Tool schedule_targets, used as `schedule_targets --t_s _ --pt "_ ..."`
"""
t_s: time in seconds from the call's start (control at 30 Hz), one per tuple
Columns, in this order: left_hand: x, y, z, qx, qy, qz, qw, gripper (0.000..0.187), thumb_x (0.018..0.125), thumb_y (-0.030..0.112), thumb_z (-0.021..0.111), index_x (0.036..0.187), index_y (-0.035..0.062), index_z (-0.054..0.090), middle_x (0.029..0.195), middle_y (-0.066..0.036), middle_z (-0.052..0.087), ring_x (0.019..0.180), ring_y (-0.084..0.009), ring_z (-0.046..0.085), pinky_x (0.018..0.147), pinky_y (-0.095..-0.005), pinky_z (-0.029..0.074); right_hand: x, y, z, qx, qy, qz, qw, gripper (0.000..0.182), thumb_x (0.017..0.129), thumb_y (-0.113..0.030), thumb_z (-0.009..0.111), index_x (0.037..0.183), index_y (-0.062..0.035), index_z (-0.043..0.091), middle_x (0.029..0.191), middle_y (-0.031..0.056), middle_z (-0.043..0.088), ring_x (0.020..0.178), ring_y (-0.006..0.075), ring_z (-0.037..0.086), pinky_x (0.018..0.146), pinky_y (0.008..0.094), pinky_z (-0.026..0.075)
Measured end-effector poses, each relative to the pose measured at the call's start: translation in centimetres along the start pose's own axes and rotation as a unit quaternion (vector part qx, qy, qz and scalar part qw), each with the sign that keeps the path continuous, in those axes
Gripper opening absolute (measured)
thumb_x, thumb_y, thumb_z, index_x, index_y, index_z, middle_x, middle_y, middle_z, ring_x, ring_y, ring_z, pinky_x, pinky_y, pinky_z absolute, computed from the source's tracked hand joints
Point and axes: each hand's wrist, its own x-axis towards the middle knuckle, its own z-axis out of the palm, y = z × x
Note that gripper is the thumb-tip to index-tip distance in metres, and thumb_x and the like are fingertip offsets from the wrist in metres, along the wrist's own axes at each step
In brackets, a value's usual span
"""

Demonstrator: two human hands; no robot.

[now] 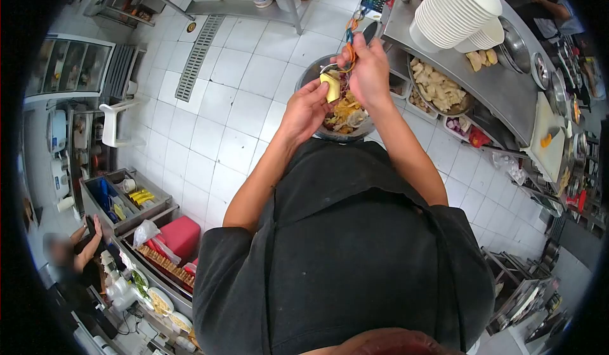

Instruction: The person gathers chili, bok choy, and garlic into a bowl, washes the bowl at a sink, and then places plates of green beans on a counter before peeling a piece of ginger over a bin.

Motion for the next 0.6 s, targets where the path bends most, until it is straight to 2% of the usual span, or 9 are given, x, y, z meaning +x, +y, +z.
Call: schedule_targets --t_s 0.17,0.27,0.37,0.4,0.5,0.6 --pt "-0.2 0.2 1.0 0.026 -0.015 0.003 1.000 0.039 0.095 0.015 0.053 0.127 -0.0052 0.045 0.118 -0.010 0.058 0.107 -0.0194 0.056 0.096 -0.0359 0.042 0.2 0.7 -0.5 0.000 0.006 -0.027 1.000 0.010 0.100 -0.017 0.045 0.098 -0.0077 0.044 0.069 0.0028 0.047 0.060 0.0136 0.048 0.070 0.0347 0.049" --pt "-0.9 -0.5 0.3 0.047 -0.031 -0.005 0.998 0.038 0.095 0.014 0.052 0.127 -0.0052 0.046 0.119 -0.012 0.058 0.110 -0.0210 0.055 0.098 -0.0377 0.042 2.3 2.9 -3.5 -0.116 0.074 -0.089 0.986 0.014 0.098 -0.015 0.044 0.092 -0.0035 0.041 0.068 0.0052 0.050 0.052 0.0143 0.048 0.060 0.0338 0.051" --pt "-1.3 -0.2 0.8 0.038 -0.046 -0.003 0.998 0.039 0.096 0.014 0.050 0.130 -0.0041 0.043 0.122 -0.014 0.056 0.111 -0.0233 0.055 0.099 -0.0377 0.042 2.7 4.8 -7.0 -0.214 0.173 -0.007 0.961 0.014 0.097 -0.014 0.044 0.090 -0.0024 0.040 0.067 0.0059 0.050 0.052 0.0151 0.049 0.057 0.0336 0.051" --pt "-1.3 0.1 0.8 0.032 -0.045 0.006 0.998 0.040 0.096 0.014 0.050 0.131 -0.0037 0.043 0.123 -0.014 0.055 0.112 -0.0240 0.055 0.099 -0.0378 0.042 2.8 5.0 -7.4 -0.169 0.154 -0.038 0.973 0.015 0.098 -0.014 0.045 0.089 -0.0031 0.041 0.067 0.0062 0.050 0.052 0.0151 0.050 0.055 0.0338 0.051" --pt "-0.9 0.4 0.1 0.015 -0.029 -0.011 0.999 0.040 0.097 0.015 0.047 0.132 -0.0037 0.040 0.122 -0.015 0.055 0.112 -0.0240 0.055 0.099 -0.0384 0.043 2.0 2.6 -5.3 -0.108 0.100 -0.064 0.987 0.010 0.099 -0.015 0.043 0.098 -0.0053 0.045 0.070 0.0044 0.051 0.057 0.0145 0.050 0.063 0.0364 0.051" --pt "-0.7 0.6 0.5 0.024 -0.027 -0.006 0.999 0.038 0.098 0.016 0.045 0.131 -0.0042 0.040 0.120 -0.014 0.055 0.109 -0.0226 0.056 0.099 -0.0395 0.044 0.7 -0.2 -1.9 -0.033 0.027 -0.045 0.998 0.013 0.100 -0.019 0.044 0.100 -0.0057 0.044 0.070 0.0041 0.050 0.059 0.0143 0.050 0.069 0.0371 0.050"
